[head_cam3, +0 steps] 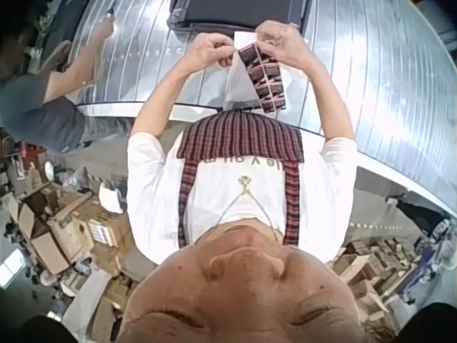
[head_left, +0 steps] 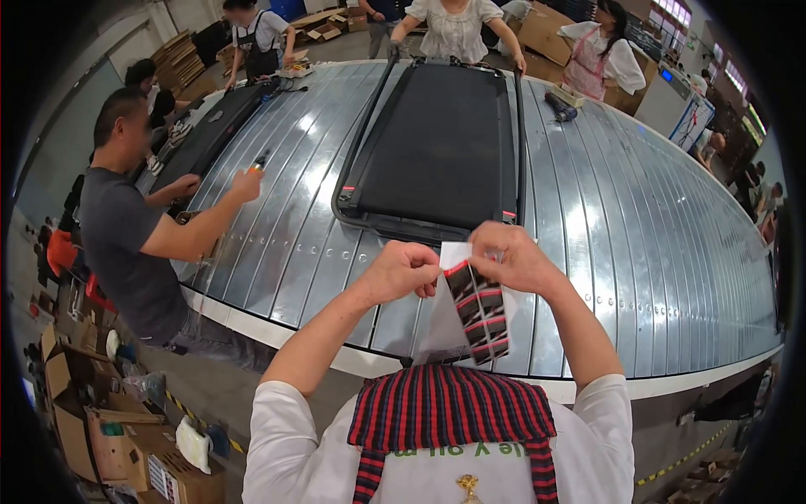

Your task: Apply identification or branding stickers to treadmills on a factory assembly line.

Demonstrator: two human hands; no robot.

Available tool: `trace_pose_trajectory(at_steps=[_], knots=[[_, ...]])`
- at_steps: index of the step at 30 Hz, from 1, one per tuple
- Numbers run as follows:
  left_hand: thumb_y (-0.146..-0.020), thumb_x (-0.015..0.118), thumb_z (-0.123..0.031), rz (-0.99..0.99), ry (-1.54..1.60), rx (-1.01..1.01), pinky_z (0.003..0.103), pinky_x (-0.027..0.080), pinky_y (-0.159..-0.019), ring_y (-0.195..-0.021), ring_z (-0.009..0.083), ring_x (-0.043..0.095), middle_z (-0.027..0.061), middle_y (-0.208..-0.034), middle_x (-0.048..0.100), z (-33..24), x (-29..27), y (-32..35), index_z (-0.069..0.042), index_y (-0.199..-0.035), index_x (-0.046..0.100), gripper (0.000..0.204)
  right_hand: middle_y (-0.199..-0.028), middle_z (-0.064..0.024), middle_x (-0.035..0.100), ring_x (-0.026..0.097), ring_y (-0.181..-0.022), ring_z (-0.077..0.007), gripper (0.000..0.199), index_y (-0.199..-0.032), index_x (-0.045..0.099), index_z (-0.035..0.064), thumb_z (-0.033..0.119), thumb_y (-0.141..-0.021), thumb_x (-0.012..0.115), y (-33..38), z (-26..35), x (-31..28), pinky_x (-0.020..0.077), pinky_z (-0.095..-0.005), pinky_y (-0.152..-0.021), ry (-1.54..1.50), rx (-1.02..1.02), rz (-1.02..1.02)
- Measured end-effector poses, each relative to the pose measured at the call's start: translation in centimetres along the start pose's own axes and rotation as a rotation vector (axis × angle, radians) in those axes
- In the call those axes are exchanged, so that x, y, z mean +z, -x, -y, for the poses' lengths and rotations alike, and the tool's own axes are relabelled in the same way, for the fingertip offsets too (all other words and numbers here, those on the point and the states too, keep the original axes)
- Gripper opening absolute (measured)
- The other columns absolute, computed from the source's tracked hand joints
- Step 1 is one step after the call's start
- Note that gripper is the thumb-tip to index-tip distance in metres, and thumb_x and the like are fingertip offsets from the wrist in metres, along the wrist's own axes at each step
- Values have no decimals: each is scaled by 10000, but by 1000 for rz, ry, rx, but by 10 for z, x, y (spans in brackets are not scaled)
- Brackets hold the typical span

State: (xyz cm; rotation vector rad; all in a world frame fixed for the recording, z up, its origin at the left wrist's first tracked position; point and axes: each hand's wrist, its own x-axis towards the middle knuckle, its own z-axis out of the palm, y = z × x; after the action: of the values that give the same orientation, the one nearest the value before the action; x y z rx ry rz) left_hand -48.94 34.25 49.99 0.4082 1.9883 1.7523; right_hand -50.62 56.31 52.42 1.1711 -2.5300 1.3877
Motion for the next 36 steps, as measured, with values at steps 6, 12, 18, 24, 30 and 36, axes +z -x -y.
trace_pose_trajectory(at_steps=[6, 12, 18, 24, 30, 36], knots=[[-804, 555, -117, -263, 340, 21, 249, 507, -540, -599, 142, 607, 78, -687, 606, 11, -4, 5, 11, -794, 579, 131, -761, -84, 561, 552, -763, -250, 96, -779, 555, 20, 44, -703, 609, 2, 24, 35, 446, -340, -684, 270, -5, -426], [-817, 562, -124, -191, 322, 110, 261, 514, -561, -618, 145, 614, 84, -703, 616, 5, 3, 11, 13, -811, 577, 138, -786, -91, 615, 628, -697, -162, 144, -891, 587, 14, 92, -776, 627, 3, 27, 57, 491, -249, -601, -60, 109, -298], [-815, 555, -87, -181, 104, 159, 246, 505, -558, -614, 120, 609, 72, -682, 618, -1, -1, 18, 24, -786, 571, 116, -745, -74, 627, 596, -658, -122, 110, -851, 599, -8, 35, -756, 634, -1, 38, 61, 489, -249, -590, -105, 191, -273], [-795, 539, -95, -266, -333, 319, 219, 473, -546, -612, 90, 601, 65, -636, 608, 5, -5, 21, 24, -756, 558, 127, -719, -83, 618, 587, -641, -111, 77, -828, 588, -14, 28, -764, 595, -5, 36, 70, 465, -243, -542, 194, 32, -317], [-800, 536, -121, -240, -135, 274, 223, 465, -538, -601, 86, 591, 54, -636, 603, 3, -12, 24, 26, -759, 555, 154, -693, -64, 604, 584, -645, -109, 71, -828, 580, -18, 25, -793, 536, -12, 42, 68, 461, -235, -560, -114, 125, -232], [-794, 541, -129, -194, -148, 248, 221, 459, -536, -594, 83, 581, 58, -642, 603, 6, -27, 30, 24, -759, 549, 157, -693, -51, 603, 575, -658, -87, 88, -824, 574, -28, 38, -818, 516, -21, 39, 75, 462, -220, -577, -137, 240, -167]])
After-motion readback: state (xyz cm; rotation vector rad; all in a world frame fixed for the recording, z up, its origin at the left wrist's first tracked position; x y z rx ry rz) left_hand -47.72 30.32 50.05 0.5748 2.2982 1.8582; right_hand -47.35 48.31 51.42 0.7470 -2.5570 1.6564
